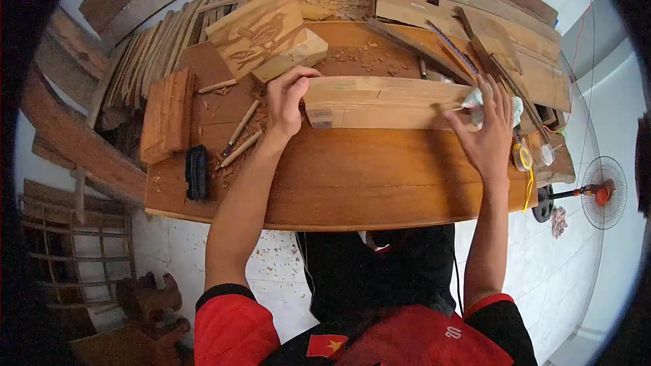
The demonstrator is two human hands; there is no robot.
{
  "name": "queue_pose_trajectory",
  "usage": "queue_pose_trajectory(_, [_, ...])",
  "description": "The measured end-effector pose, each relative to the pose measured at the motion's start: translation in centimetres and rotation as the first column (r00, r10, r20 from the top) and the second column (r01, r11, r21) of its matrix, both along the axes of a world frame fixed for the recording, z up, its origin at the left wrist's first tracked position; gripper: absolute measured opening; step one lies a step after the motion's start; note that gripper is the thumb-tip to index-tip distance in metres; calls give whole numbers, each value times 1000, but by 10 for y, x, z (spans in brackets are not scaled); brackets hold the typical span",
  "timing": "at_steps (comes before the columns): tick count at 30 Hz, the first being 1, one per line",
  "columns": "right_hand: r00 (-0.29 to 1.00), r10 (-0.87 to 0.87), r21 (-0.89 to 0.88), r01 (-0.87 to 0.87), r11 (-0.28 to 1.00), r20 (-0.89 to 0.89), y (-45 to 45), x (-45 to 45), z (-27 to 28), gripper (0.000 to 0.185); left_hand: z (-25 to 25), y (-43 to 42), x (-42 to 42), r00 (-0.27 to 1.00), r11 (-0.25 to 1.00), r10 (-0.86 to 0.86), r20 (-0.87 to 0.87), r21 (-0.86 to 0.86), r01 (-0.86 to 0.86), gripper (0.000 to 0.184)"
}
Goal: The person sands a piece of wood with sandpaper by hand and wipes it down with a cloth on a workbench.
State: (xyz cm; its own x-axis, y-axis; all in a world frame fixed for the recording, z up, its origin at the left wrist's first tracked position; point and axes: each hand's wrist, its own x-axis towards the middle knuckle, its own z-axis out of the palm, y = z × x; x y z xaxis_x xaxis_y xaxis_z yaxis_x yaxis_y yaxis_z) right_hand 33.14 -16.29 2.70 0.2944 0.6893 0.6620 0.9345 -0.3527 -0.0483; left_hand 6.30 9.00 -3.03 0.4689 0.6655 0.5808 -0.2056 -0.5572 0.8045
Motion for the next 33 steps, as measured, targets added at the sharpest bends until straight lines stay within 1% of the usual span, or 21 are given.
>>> queue_pose_trajectory(1, [1000,-7,5,7,1000,5,-1,3,-2,89,0,0,2,1000,1000,-8,21,15,7,41])
queue_pose_trajectory(3, [999,-28,14,28,1000,14,-3,3,-3,91,-1,0,2,1000,1000,17,-16,23,-16,41])
queue_pose_trajectory(6, [999,-27,11,27,1000,-19,16,-23,-2,97,0,-1,2,998,998,50,-37,25,-49,41])
queue_pose_trajectory(8, [989,78,15,-77,997,-123,36,-58,1,102,0,-2,2,997,997,69,-35,38,-67,40])
queue_pose_trajectory(9, [972,153,19,-152,988,-179,46,-77,4,101,6,-6,1,994,993,92,-64,86,-86,42])
queue_pose_trajectory(10, [947,220,29,-219,975,-234,54,-95,7,100,4,-6,0,996,992,63,-58,113,-56,41])
queue_pose_trajectory(12, [938,302,34,-301,953,-168,69,-123,1,94,-2,-3,2,999,986,4,-38,165,2,40])
queue_pose_trajectory(13, [922,341,39,-339,940,-184,68,-120,1,91,-3,-6,3,998,988,-16,-58,150,25,41])
queue_pose_trajectory(15, [876,432,45,-433,900,-213,66,-114,-1,86,-5,-9,4,995,992,-36,-95,116,47,48])
queue_pose_trajectory(18, [914,345,-7,-355,935,-212,37,-64,8,76,-11,-2,7,990,983,-66,-127,163,87,66])
queue_pose_trajectory(19, [944,273,-29,-283,959,-185,25,-42,8,68,-1,-6,4,967,992,-62,-249,93,88,77])
queue_pose_trajectory(20, [967,203,-44,-212,976,-155,12,-18,7,61,5,-9,1,954,994,-53,-295,74,78,78])
queue_pose_trajectory(22, [979,171,-84,-181,980,-114,-15,27,8,57,14,-10,-4,921,998,-35,-388,42,56,80])
queue_pose_trajectory(24, [990,120,-119,-129,985,-80,-28,50,11,59,21,-11,-4,922,994,-20,-386,91,60,83])
queue_pose_trajectory(25, [980,157,-74,-167,983,-123,-26,56,9,60,22,-12,-4,923,992,-16,-385,112,64,85])
queue_pose_trajectory(28, [930,286,86,-273,958,-232,-13,56,9,63,20,-12,-3,948,983,-65,-313,143,114,81])
queue_pose_trajectory(30, [882,379,201,-332,921,-281,8,23,7,64,30,-19,1,964,978,-199,-174,-91,185,76])
queue_pose_trajectory(31, [889,415,188,-382,905,-194,23,7,3,65,33,-23,1,962,950,-255,-95,-209,231,73])
queue_pose_trajectory(32, [863,451,184,-416,891,-230,35,-23,12,61,32,-24,0,963,955,-245,-115,-198,220,69])
queue_pose_trajectory(33, [895,412,156,-388,908,-171,53,-46,1,59,31,-25,-2,962,960,-237,-137,-187,210,64])
